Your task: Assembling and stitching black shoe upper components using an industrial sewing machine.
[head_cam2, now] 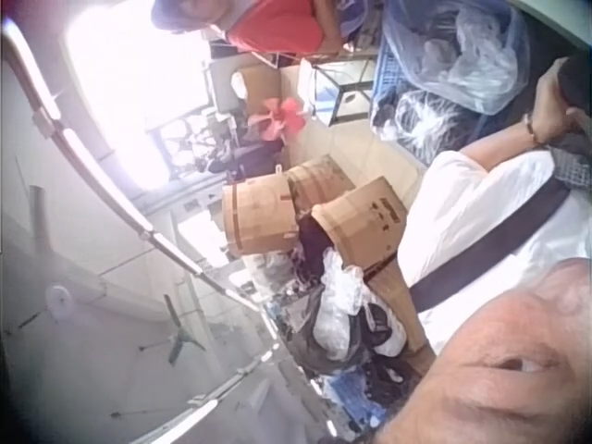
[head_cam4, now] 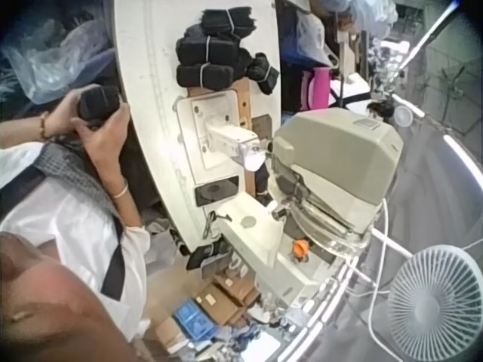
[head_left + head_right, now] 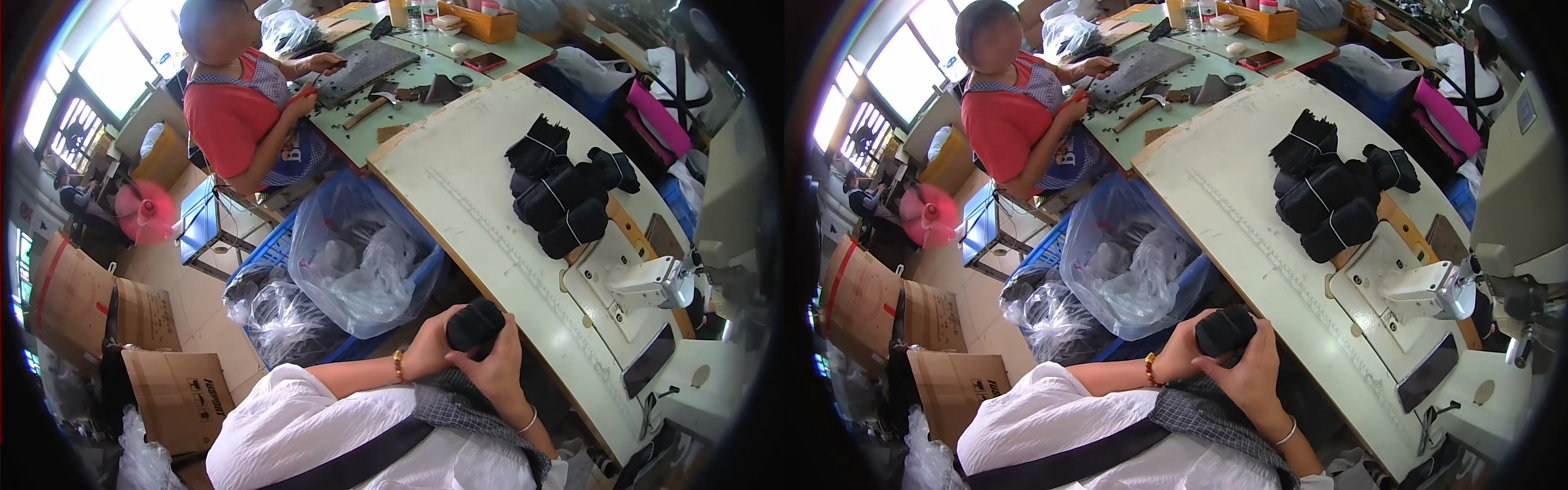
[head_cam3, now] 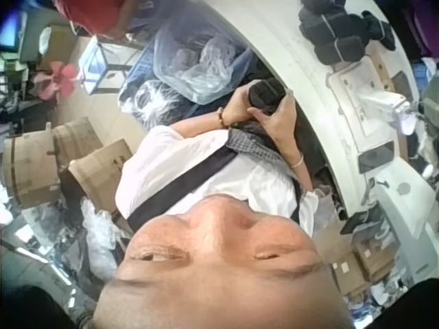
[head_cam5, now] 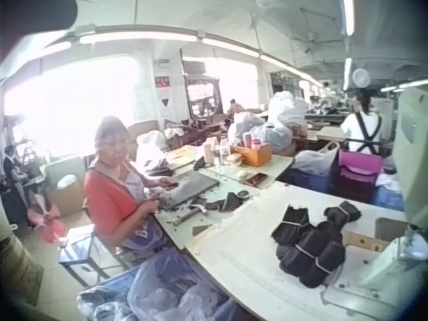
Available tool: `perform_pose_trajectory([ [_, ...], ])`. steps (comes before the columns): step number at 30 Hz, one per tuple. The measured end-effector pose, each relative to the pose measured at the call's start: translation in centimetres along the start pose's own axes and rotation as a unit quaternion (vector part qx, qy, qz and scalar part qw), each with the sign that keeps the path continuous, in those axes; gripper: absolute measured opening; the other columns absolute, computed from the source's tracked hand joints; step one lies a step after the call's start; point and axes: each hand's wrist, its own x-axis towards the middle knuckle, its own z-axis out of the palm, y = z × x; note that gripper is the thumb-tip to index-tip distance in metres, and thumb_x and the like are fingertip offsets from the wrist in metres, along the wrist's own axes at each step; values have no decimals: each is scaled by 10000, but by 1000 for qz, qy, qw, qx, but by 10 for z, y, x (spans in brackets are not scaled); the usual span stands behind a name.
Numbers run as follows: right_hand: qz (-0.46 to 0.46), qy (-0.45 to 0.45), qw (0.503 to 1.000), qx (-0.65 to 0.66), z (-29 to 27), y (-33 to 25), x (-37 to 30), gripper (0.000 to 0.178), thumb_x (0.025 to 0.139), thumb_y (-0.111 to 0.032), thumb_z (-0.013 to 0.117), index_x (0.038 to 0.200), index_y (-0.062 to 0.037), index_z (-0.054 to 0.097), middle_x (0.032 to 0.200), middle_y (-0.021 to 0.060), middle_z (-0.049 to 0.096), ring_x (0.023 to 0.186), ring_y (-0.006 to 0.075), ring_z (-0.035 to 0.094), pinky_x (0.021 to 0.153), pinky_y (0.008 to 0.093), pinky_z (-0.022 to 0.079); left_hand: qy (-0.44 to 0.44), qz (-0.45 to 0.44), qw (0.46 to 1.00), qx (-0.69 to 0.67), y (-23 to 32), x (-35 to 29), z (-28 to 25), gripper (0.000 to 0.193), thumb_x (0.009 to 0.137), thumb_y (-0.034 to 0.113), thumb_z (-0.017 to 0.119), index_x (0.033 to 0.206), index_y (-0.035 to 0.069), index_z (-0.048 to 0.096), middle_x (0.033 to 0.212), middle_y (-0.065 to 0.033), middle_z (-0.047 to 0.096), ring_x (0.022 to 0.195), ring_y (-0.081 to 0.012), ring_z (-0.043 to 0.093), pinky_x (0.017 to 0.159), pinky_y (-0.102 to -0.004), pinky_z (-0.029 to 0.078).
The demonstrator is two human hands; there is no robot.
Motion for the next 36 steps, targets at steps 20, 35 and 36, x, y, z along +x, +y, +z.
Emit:
perform_pose_trajectory([
  [20, 54, -66, 995, -42, -31, 7, 23, 614, 820, -502, 788, 988, 48, 574, 886, 188, 613, 818, 368, 633, 717, 392, 524, -159, 65, 983, -67, -25, 8, -11, 650, 1015, 396, 596, 1484, -1, 384, 1465, -105, 491, 1358, -209, 467, 1155, -368, 350],
  [35, 25, -53, 977, 205, -21, 0, 46, 566, 928, -478, 688, 1221, -3, 601, 1087, 106, 662, 1029, 223, 628, 933, 332, 466, -308, -222, 661, -648, -22, 8, -22, 827, 944, 738, 345, 1537, 162, 377, 1509, -154, 480, 1363, -343, 504, 1130, -616, 384],
  [36, 44, -73, 972, 219, -22, 0, 45, 504, 929, -415, 708, 1198, 0, 610, 1089, 122, 663, 1006, 246, 631, 932, 342, 467, -307, -219, 663, -647, -20, 7, -21, 827, 944, 738, 345, 1537, 162, 377, 1509, -154, 480, 1363, -343, 504, 1130, -616, 384],
])
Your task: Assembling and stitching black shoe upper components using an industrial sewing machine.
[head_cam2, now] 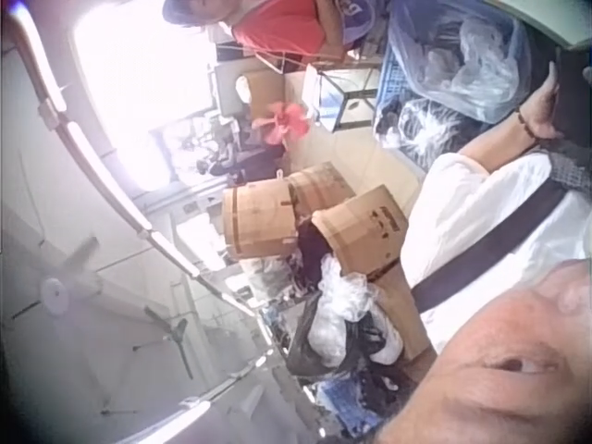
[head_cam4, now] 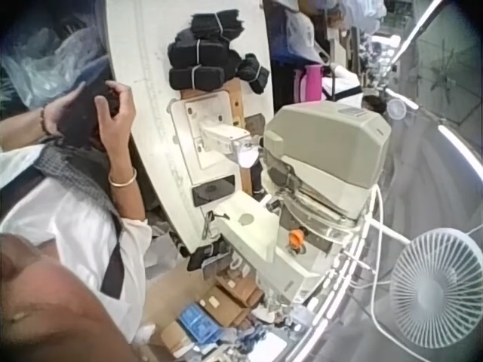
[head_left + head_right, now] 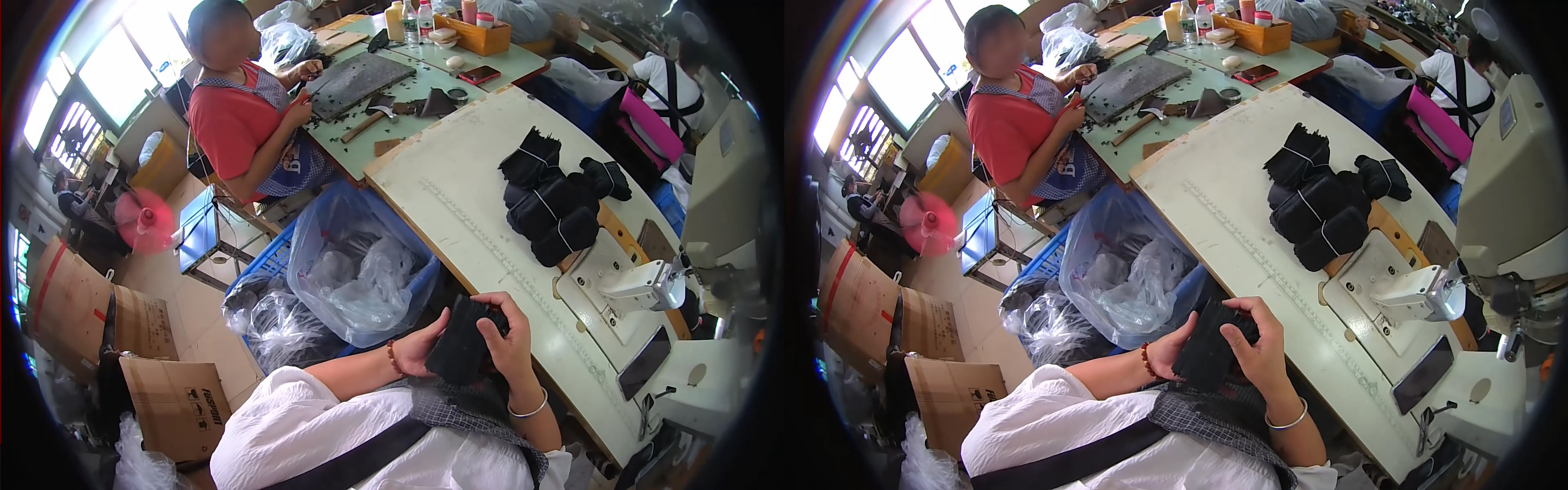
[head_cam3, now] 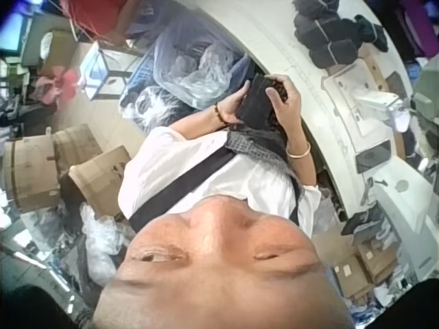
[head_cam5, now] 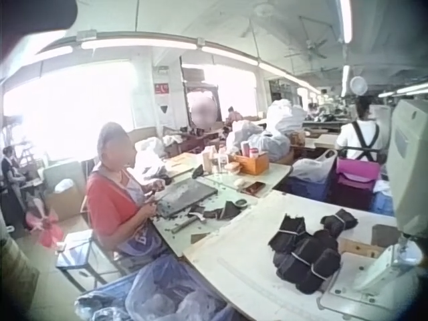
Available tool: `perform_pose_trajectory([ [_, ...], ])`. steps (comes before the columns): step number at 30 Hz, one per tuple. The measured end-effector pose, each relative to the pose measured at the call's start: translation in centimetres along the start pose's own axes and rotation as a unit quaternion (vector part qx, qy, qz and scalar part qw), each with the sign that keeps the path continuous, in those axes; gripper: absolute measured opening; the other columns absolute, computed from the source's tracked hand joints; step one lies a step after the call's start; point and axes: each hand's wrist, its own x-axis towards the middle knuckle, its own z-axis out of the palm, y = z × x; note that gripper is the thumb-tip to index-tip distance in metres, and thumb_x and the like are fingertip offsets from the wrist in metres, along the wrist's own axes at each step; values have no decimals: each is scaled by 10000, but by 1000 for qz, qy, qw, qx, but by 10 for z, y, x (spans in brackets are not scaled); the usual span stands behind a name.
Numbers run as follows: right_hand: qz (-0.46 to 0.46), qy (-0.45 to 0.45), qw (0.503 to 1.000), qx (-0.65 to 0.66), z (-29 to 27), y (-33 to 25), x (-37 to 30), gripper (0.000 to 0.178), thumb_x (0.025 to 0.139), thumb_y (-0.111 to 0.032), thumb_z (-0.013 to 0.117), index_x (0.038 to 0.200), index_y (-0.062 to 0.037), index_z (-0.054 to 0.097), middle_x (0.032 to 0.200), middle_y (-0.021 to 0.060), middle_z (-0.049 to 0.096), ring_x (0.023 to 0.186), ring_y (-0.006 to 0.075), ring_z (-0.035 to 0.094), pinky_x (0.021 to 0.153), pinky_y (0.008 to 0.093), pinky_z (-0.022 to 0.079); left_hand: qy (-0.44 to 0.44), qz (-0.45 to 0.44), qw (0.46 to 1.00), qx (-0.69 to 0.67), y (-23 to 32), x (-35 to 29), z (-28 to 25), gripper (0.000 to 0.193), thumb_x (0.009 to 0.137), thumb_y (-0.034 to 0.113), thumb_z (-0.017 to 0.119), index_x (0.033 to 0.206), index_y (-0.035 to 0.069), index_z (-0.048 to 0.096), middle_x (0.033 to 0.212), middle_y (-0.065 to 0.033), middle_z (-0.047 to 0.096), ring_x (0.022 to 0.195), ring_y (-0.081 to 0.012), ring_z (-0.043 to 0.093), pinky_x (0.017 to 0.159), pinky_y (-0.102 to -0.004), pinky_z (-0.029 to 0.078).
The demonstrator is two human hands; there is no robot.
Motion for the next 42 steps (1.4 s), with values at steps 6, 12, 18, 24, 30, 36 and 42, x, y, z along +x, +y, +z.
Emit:
perform_pose_trajectory([
  [6, -7, -53, 998, -28, -6, -6, 0, 522, 938, -430, 691, 1220, -2, 594, 1114, 139, 646, 1041, 270, 623, 940, 353, 467, -31, -14, 999, -18, -4, 3, 9, 781, 970, 697, 356, 1557, 184, 317, 1512, -167, 455, 1368, -408, 474, 1091, -716, 357],
  [12, -31, 38, 994, 96, -2, 0, 1, 771, 959, -644, 538, 1358, 12, 466, 1308, 138, 570, 1244, 247, 548, 1056, 378, 397, -29, -32, 996, -76, -5, 7, -2, 884, 909, 786, 370, 1552, 180, 347, 1481, -188, 477, 1321, -441, 494, 1062, -793, 283],
  [18, -12, 42, 992, 117, -3, 15, -2, 510, 1048, -226, 495, 1485, 5, 372, 1451, 149, 478, 1341, 245, 470, 1119, 366, 361, -22, 12, 999, -34, 14, 9, 13, 912, 900, 786, 410, 1554, 153, 350, 1433, -187, 530, 1266, -393, 558, 1032, -778, 330],
  [24, -39, 13, 998, 39, 2, 14, -5, 662, 1050, -393, 520, 1539, 0, 309, 1485, 194, 467, 1371, 271, 457, 1153, 389, 320, 38, 32, 999, -22, 10, 10, 13, 886, 908, 792, 372, 1567, 203, 314, 1549, -123, 430, 1356, -410, 487, 1041, -799, 304],
  [30, -30, -1, 999, 37, -5, 21, -14, 655, 1051, -384, 521, 1543, -8, 307, 1464, 208, 485, 1379, 273, 452, 1148, 386, 329, 31, 25, 999, 11, 5, 11, 11, 889, 905, 784, 382, 1567, 195, 305, 1555, -109, 416, 1398, -373, 446, 1072, -750, 319],
  [36, -35, 149, 988, 3, -10, 13, -23, 482, 1046, -268, 543, 1431, 7, 448, 1290, 111, 588, 1208, 210, 552, 1045, 313, 412, 32, 63, 990, 122, 3, 6, 4, 936, 905, 778, 392, 1555, 109, 313, 1490, -118, 470, 1328, -294, 506, 1104, -487, 420],
  [42, 74, 88, 991, 69, -3, 10, -38, 243, 990, -197, 673, 1105, 9, 611, 874, 22, 651, 778, 68, 596, 696, 232, 484, 63, 100, 959, 258, 6, 11, 19, 940, 909, 780, 380, 1557, 103, 309, 1485, -97, 472, 1327, -247, 497, 1109, -439, 417],
])
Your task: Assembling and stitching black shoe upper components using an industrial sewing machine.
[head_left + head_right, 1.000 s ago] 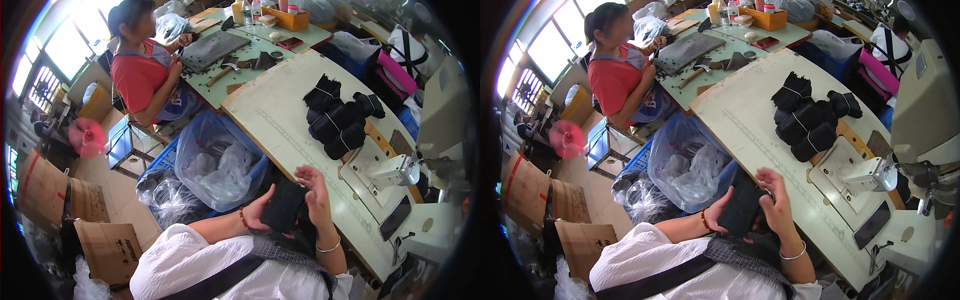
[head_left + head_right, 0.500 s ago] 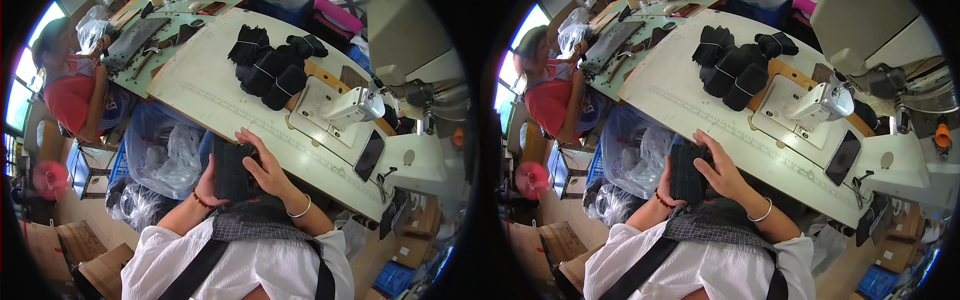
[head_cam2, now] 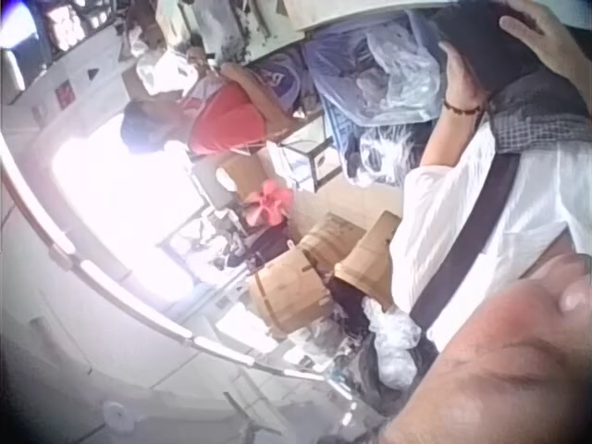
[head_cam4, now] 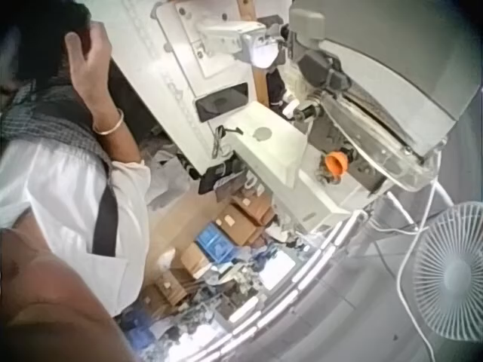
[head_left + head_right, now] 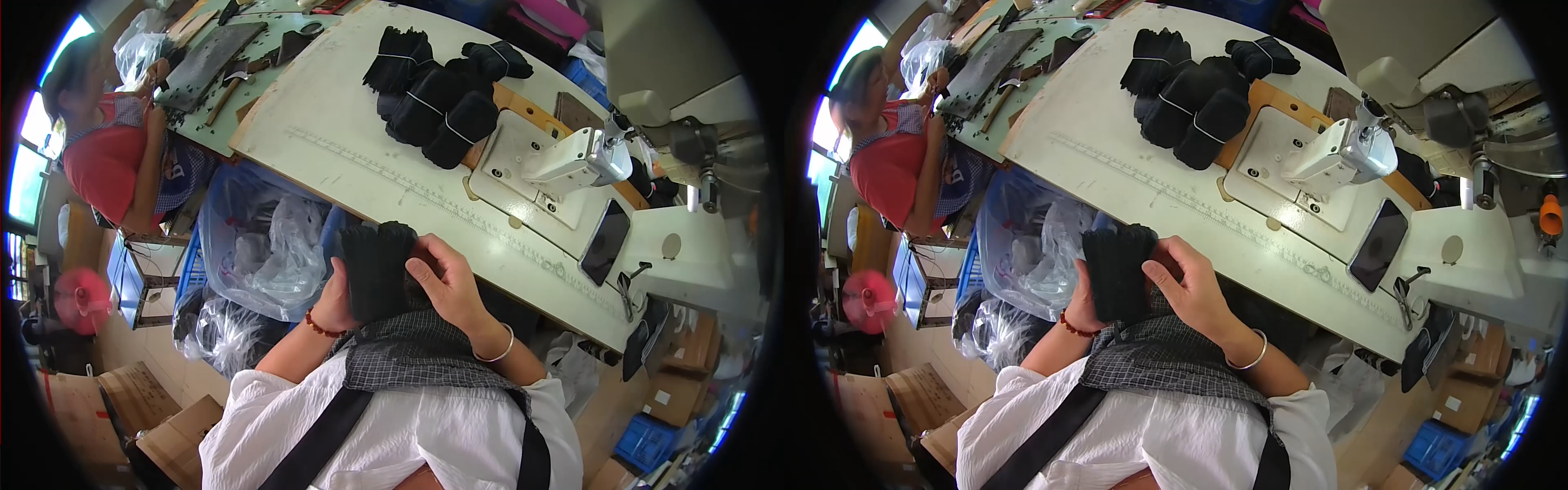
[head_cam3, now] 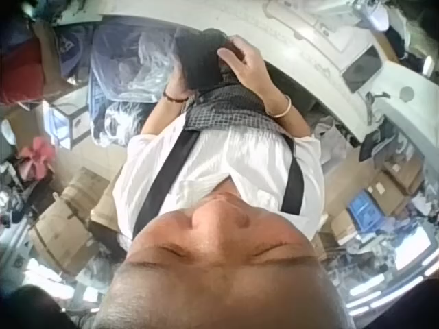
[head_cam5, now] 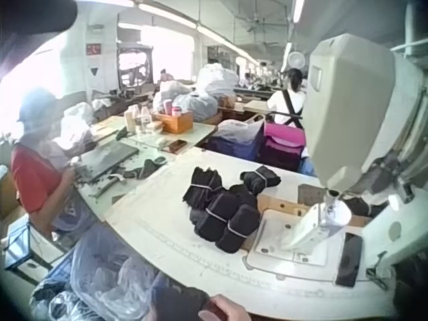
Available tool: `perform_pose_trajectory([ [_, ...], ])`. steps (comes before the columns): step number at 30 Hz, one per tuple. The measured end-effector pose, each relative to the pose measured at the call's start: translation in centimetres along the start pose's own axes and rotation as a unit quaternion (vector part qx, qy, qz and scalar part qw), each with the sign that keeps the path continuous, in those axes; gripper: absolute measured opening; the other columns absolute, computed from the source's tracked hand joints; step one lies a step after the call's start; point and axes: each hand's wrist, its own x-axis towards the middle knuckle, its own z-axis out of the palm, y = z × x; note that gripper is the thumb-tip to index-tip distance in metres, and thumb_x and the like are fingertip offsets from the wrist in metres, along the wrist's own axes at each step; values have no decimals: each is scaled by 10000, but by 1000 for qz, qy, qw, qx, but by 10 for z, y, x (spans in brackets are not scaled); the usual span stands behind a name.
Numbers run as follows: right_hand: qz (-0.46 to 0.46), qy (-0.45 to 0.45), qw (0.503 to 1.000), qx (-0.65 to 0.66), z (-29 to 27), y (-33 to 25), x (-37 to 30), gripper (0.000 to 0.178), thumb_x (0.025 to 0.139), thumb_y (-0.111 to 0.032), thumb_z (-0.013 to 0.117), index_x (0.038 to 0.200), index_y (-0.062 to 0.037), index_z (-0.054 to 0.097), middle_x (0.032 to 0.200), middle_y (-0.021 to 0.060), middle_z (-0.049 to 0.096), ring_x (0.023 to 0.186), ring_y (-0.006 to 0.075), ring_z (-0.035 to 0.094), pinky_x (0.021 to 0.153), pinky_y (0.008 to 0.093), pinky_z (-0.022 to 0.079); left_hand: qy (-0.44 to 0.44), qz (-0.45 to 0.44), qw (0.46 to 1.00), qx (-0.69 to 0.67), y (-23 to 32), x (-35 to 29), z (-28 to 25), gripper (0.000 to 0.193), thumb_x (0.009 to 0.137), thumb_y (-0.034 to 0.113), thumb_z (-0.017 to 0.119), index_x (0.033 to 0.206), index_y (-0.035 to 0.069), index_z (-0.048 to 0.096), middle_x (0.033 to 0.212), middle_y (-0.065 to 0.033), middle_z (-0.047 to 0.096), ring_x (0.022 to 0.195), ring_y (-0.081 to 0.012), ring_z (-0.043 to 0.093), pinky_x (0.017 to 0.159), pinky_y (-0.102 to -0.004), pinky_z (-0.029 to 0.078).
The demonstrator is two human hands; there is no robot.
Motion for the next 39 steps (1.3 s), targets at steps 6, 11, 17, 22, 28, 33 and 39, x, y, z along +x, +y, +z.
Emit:
perform_pose_trajectory([
  [6, 63, -18, 990, 127, 6, 12, 0, 310, 961, -211, 724, 1127, 12, 586, 896, -20, 606, 763, 38, 563, 685, 208, 475, 75, 6, 995, 63, -3, -6, -9, 973, 887, 813, 364, 1537, 89, 343, 1451, -90, 503, 1271, -225, 532, 1040, -422, 469],
  [11, 67, -23, 990, 120, 8, 12, -1, 331, 935, -203, 755, 1127, 6, 585, 887, -24, 598, 757, 29, 551, 683, 198, 473, 54, -10, 998, -17, -7, -15, -17, 961, 905, 789, 373, 1553, 81, 313, 1514, -91, 452, 1370, -232, 469, 1119, -443, 417],
  [17, 73, -13, 992, 101, 12, 10, -3, 361, 914, -220, 780, 1136, -10, 588, 849, -49, 561, 740, 20, 515, 655, 177, 437, 78, -20, 996, 34, -7, -17, -15, 983, 892, 804, 373, 1548, 74, 317, 1494, -106, 468, 1340, -253, 496, 1089, -457, 447],
  [22, 73, 2, 992, 103, 13, 12, -4, 349, 910, -193, 782, 1135, -7, 591, 860, -38, 586, 752, 29, 536, 670, 182, 455, 125, -13, 990, 68, -5, -16, -2, 977, 894, 800, 372, 1551, 81, 306, 1492, -110, 468, 1321, -260, 512, 1078, -460, 458],
  [28, 73, 7, 991, 111, 12, 14, -7, 318, 922, -179, 766, 1128, 2, 606, 904, -18, 641, 786, 31, 576, 700, 201, 489, 134, -18, 989, 63, -10, -18, -12, 974, 881, 815, 384, 1541, 99, 347, 1494, -90, 487, 1294, -238, 546, 1037, -438, 499],
  [33, 75, 12, 991, 111, 12, 14, -8, 303, 921, -170, 765, 1131, -10, 616, 884, -25, 620, 771, 28, 558, 688, 180, 470, 132, -10, 989, 61, -7, -17, -8, 936, 909, 776, 387, 1543, 89, 328, 1495, -104, 476, 1324, -255, 517, 1072, -442, 467],
  [39, -59, 41, 997, -23, 15, 4, -5, 495, 870, -280, 817, 1212, -1, 594, 1042, 71, 680, 959, 135, 632, 888, 280, 507, 109, 13, 988, 112, -7, -14, -3, 917, 940, 728, 417, 1547, 51, 297, 1526, -138, 427, 1389, -273, 453, 1145, -447, 387],
])
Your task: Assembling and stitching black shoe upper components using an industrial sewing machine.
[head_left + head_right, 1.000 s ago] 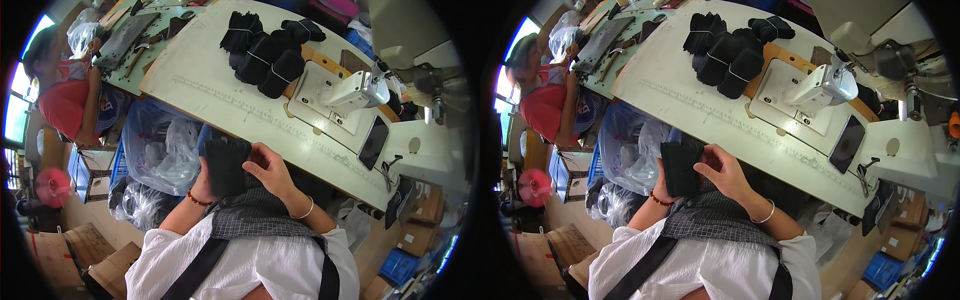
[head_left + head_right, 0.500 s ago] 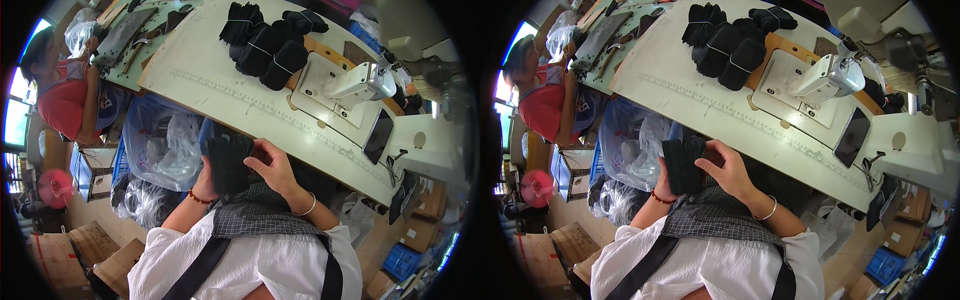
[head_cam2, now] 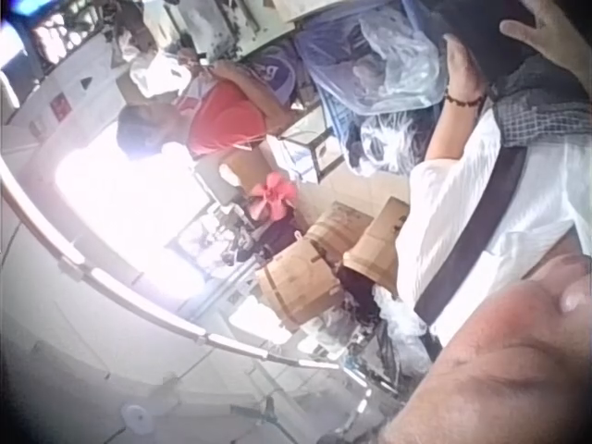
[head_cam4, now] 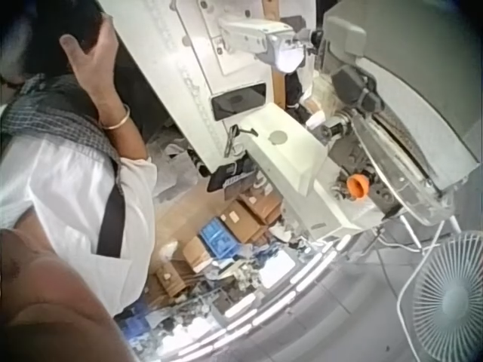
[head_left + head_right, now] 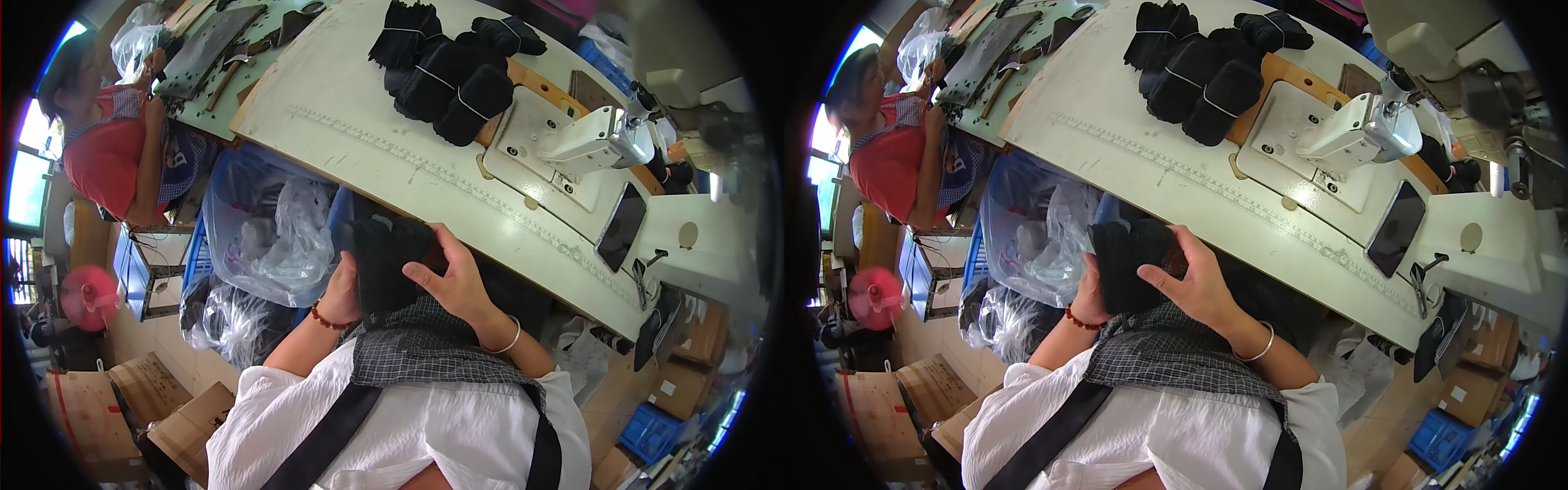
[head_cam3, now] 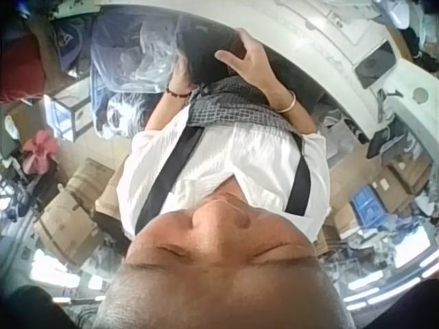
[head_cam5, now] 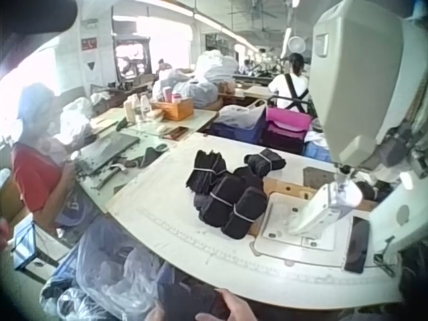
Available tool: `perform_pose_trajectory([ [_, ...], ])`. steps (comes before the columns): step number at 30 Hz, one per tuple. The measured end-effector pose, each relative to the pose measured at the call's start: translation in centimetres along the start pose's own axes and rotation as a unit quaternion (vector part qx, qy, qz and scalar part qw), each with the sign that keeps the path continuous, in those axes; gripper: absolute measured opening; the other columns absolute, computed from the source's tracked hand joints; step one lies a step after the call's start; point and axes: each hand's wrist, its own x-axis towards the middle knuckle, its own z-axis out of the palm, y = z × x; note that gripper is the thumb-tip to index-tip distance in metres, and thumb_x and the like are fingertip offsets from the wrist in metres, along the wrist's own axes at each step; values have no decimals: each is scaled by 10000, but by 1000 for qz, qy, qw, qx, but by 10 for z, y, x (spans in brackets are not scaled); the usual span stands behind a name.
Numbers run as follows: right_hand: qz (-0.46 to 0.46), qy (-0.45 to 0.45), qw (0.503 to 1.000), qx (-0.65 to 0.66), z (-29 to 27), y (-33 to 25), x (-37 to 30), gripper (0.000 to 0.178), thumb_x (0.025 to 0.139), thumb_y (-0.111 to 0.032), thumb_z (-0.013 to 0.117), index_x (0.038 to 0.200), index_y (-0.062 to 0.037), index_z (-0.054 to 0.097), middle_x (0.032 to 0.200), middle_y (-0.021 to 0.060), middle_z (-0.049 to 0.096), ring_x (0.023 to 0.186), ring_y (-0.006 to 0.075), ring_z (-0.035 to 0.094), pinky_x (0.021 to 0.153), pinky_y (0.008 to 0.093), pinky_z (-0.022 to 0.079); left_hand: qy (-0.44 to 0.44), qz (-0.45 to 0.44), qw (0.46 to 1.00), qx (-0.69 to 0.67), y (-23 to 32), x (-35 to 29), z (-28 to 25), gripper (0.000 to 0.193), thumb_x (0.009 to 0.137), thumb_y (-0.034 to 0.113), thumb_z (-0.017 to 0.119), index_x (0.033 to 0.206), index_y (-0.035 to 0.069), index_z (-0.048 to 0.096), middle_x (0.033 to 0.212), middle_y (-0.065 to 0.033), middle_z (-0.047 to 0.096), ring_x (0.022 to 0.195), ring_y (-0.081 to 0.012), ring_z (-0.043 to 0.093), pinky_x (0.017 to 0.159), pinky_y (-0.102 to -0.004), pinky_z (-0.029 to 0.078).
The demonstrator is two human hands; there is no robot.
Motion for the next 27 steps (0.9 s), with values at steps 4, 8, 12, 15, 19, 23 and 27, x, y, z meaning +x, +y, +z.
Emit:
perform_pose_trajectory([
  [4, 13, -24, 1000, -7, 2, 5, -2, 564, 856, -315, 828, 1250, 4, 580, 1097, 99, 675, 1029, 167, 622, 954, 314, 488, 42, 104, 977, 180, -10, 3, -6, 952, 938, 727, 430, 1515, -26, 341, 1616, -169, 286, 1419, -279, 421, 1152, -435, 378],
  [8, 145, -58, 985, 73, -6, 12, -4, 573, 847, -319, 837, 1248, 2, 582, 1086, 87, 677, 1006, 131, 612, 932, 289, 492, 21, 124, 959, 253, -3, -3, 0, 957, 948, 717, 436, 1507, -54, 342, 1670, -174, 137, 1447, -279, 377, 1168, -426, 344],
  [12, 168, -75, 981, 70, -5, 15, -7, 585, 833, -314, 851, 1253, -7, 584, 1095, 73, 669, 974, 98, 598, 882, 264, 503, 24, 120, 970, 211, -12, -5, -6, 954, 946, 644, 557, 1545, -42, 272, 1676, -162, 118, 1471, -242, 325, 1184, -395, 301],
  [15, 136, -38, 975, 170, 2, 21, -8, 611, 800, -315, 872, 1254, -19, 590, 1107, 72, 667, 980, 131, 623, 849, 282, 516, 27, 107, 974, 198, -15, -7, -2, 1020, 917, 655, 598, 1565, -36, 219, 1676, -156, 116, 1467, -226, 331, 1183, -386, 303],
  [19, -75, -2, 995, -61, -16, 1, 0, 695, 761, -414, 872, 1276, -47, 584, 1113, 89, 665, 1021, 217, 661, 846, 326, 534, -19, 65, 976, 208, -8, -11, -3, 1117, 856, 636, 698, 1584, -20, 162, 1669, -154, 134, 1464, -224, 343, 1181, -391, 308],
  [23, -62, -160, 952, -254, -25, -34, 8, 784, 709, -657, 785, 1275, -156, 581, 1114, 110, 643, 982, 298, 672, 785, 381, 552, -38, -3, 978, 204, -3, -15, 7, 1247, 779, 622, 783, 1598, -3, 81, 1658, -142, 166, 1467, -227, 341, 1183, -392, 308],
  [27, -111, -210, 912, -334, -16, -22, 1, 738, 697, -736, 723, 1178, -184, 631, 993, 68, 661, 853, 268, 689, 670, 376, 542, -40, 21, 961, 272, -4, -16, 11, 1318, 737, 635, 803, 1600, 3, 32, 1644, -140, 194, 1478, -245, 319, 1192, -394, 292],
])
